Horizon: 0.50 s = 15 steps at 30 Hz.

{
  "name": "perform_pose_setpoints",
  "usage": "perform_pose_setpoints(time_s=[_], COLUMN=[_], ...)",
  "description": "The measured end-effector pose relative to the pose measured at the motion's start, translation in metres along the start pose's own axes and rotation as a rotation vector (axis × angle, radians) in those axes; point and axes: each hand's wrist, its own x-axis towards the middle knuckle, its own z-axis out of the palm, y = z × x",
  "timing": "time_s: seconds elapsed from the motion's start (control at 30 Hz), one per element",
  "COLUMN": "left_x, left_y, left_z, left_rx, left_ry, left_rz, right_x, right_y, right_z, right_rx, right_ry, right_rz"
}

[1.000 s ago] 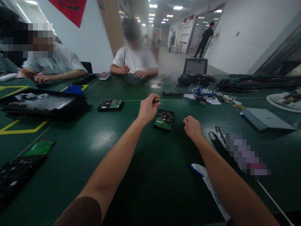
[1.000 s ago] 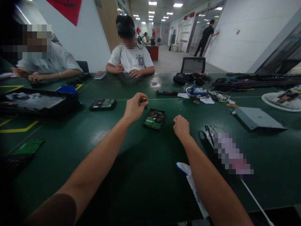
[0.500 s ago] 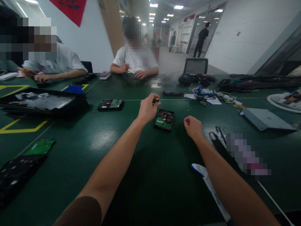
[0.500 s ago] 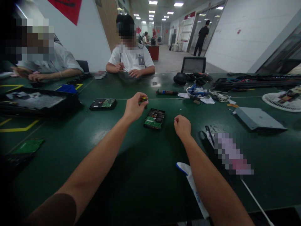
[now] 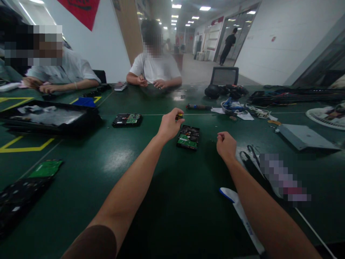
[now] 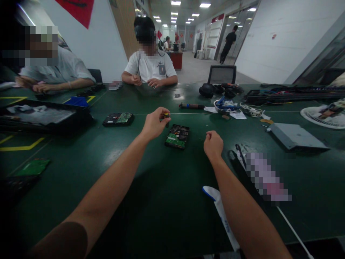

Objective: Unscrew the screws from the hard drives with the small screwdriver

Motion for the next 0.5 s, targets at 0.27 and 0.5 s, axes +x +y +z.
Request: perform_pose_setpoints(time_s=[0.27, 0.5], left_x=[0.000, -0.001], left_y=[-0.001, -0.001], left_z=[0.002, 0.005], left_rx=[-0.031, -0.052], left_ry=[-0.007, -0.020], left_rz=[-0.011, 0.029], right_x=[-0.014, -0.022], right_y=[-0.024, -0.043], right_z=[-0.007, -0.009], right_rx=[0.135, 0.176], right_ry=[-0.149, -0.512], right_rz=[-0.207, -0.486])
